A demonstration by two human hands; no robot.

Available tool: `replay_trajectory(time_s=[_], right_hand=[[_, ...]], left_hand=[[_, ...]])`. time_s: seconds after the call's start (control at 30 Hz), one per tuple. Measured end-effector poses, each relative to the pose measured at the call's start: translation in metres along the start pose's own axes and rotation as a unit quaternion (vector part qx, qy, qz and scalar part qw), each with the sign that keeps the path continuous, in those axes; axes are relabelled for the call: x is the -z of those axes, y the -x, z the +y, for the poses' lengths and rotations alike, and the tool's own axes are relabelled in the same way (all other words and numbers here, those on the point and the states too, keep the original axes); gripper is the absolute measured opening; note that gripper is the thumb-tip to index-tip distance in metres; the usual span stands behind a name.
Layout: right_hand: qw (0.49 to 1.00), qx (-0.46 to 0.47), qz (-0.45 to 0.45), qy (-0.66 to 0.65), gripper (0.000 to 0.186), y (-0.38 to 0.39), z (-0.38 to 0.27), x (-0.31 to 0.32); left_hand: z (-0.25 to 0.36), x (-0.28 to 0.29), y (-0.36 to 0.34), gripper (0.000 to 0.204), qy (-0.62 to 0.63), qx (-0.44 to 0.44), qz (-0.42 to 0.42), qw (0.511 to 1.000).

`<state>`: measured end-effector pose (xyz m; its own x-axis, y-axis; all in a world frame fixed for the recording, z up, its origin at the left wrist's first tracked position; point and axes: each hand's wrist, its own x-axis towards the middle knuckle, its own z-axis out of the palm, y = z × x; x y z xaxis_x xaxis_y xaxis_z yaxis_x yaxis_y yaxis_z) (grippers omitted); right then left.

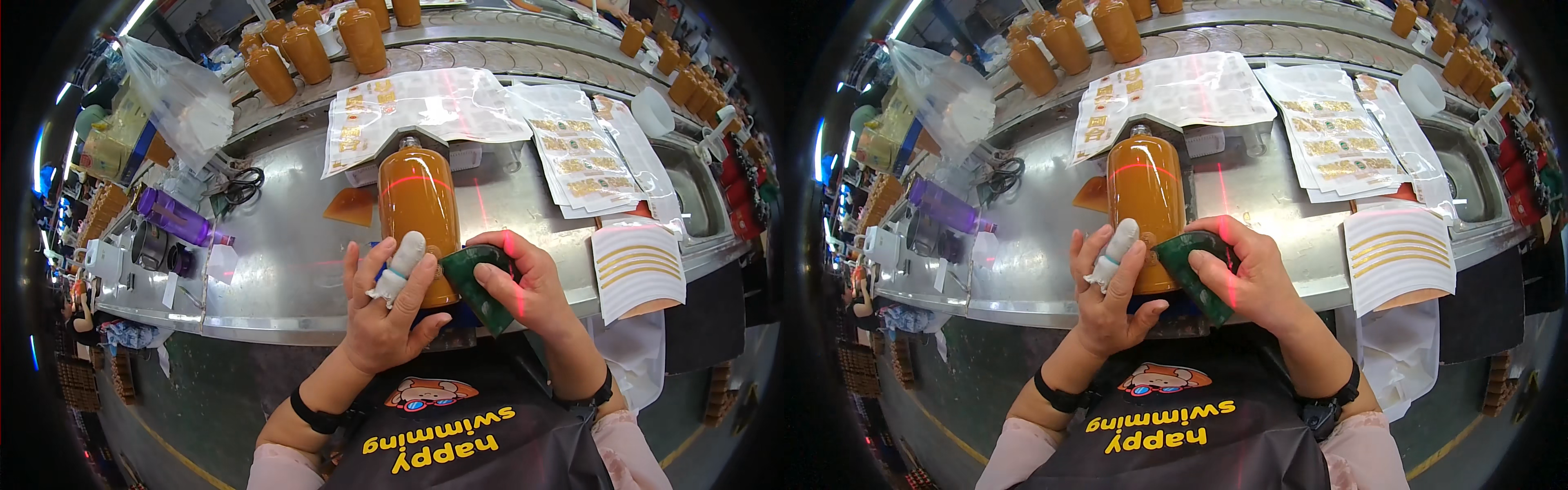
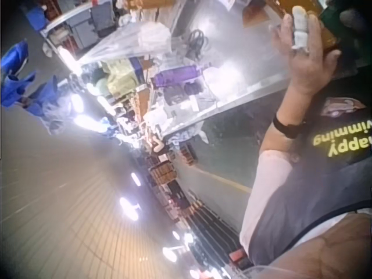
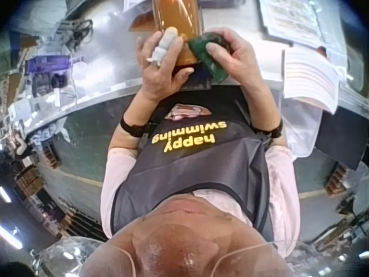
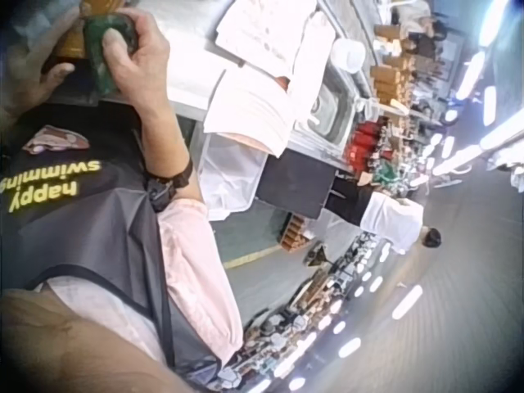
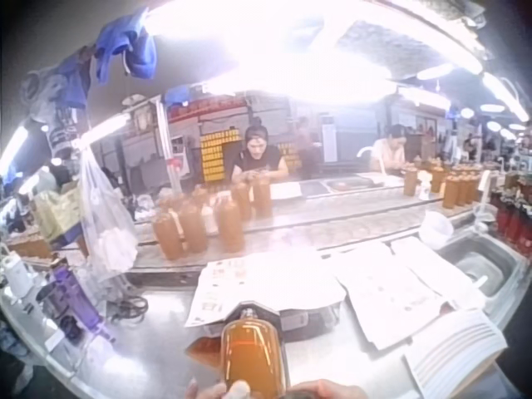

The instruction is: The person applies labels to bottles by hand, smoothing them with a scraper and a cloth before placing them on a floor mat. This process is repeated for multiple bottles and different labels.

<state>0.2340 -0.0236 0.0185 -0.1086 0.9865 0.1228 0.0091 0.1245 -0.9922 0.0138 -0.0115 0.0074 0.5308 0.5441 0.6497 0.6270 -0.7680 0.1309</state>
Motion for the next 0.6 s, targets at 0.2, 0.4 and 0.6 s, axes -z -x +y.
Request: replay_trajectory(time_s=[0.2,0.4,0.6], right_hand=[[0.999,-0.014,0.020,0.021,0.026,0.002,0.001,0.006],[0.989,0.021,0.110,0.101,0.026,-0.013,-0.009,0.004],[0.891,0.308,-0.210,0.258,0.024,-0.019,-0.051,-0.011]], left_hand=[[0.008,-0.005,-0.003,0.044,-0.056,-0.038,0.014,0.998],[0.006,-0.011,0.004,0.042,0.083,-0.064,0.042,0.994],[-0.012,-0.009,0.021,0.086,0.090,0.143,0.016,0.986]])
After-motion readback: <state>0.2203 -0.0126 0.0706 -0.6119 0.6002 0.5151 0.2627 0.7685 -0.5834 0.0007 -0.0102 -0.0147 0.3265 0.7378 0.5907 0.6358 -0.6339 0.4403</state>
